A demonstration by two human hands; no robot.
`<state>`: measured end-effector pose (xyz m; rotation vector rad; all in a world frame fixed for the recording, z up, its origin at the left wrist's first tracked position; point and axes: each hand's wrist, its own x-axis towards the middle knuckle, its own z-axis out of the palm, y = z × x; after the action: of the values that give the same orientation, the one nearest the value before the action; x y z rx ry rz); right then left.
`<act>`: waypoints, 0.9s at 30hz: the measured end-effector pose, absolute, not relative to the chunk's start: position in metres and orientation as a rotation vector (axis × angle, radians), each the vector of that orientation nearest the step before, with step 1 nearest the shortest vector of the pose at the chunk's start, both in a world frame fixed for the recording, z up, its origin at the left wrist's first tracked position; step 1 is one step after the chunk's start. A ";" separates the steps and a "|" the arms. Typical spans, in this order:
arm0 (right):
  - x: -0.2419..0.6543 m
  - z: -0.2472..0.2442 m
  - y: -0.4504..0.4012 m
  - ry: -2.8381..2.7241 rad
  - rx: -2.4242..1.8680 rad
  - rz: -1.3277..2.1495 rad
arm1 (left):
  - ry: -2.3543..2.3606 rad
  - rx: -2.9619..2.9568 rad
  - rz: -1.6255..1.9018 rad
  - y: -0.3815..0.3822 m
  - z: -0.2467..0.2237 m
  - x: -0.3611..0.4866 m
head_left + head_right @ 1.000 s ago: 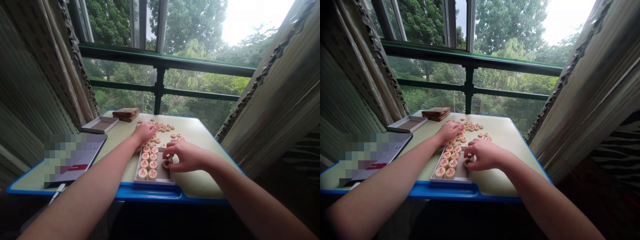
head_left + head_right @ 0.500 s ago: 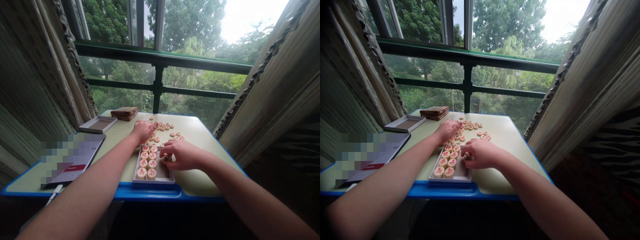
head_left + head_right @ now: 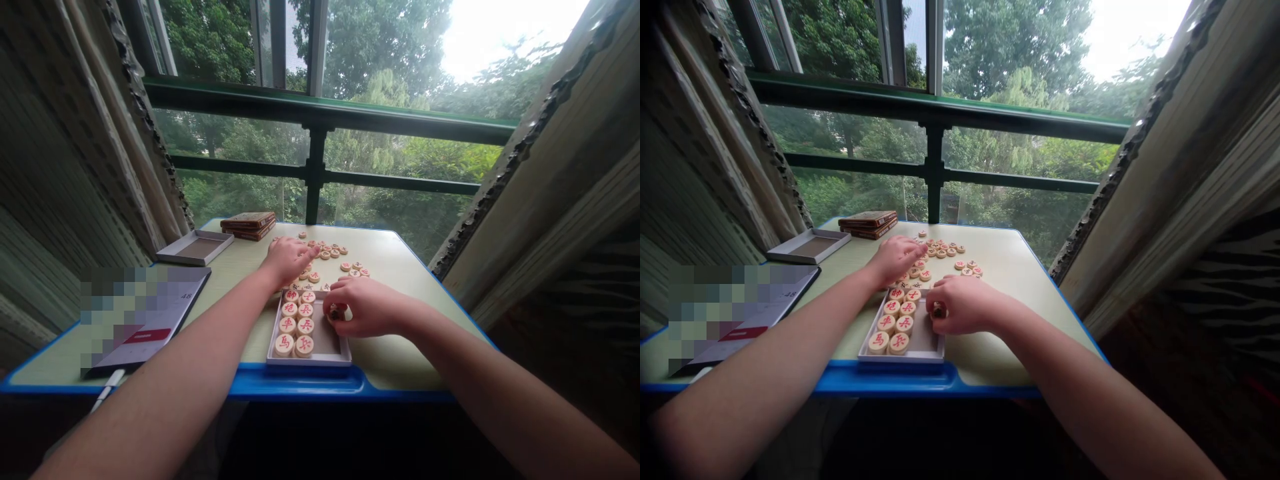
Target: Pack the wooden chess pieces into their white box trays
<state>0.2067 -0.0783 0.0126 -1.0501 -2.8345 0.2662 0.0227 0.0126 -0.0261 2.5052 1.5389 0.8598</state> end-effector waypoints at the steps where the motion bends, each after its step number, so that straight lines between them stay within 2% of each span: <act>1: 0.207 0.013 -0.078 -2.834 -1.048 0.280 | 1.535 2.496 0.868 0.013 -0.026 0.023; 7: 0.207 0.017 -0.080 -2.820 -1.028 0.318 | 1.517 2.492 0.881 0.012 -0.026 0.022; 10: 0.212 0.018 -0.073 -2.757 -1.095 0.231 | 1.511 2.488 0.904 0.011 -0.025 0.022; 15: 0.239 0.022 -0.046 -2.290 -1.670 -0.225 | 1.541 2.499 0.887 0.012 -0.026 0.022; 17: 0.251 0.024 -0.038 -2.246 -1.847 -0.283 | 1.512 2.528 0.845 0.013 -0.028 0.022; 21: 0.259 0.020 -0.032 -2.374 -2.033 -0.125 | 1.413 2.507 0.802 0.013 -0.033 0.023; 27: 0.247 0.005 -0.029 -2.376 -1.986 -0.055 | 1.365 2.501 0.786 0.016 -0.036 0.019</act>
<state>0.2467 -0.0295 0.0055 -1.9859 -2.3764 -0.0551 0.0195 0.0157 -0.0360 2.5007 1.3648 0.7863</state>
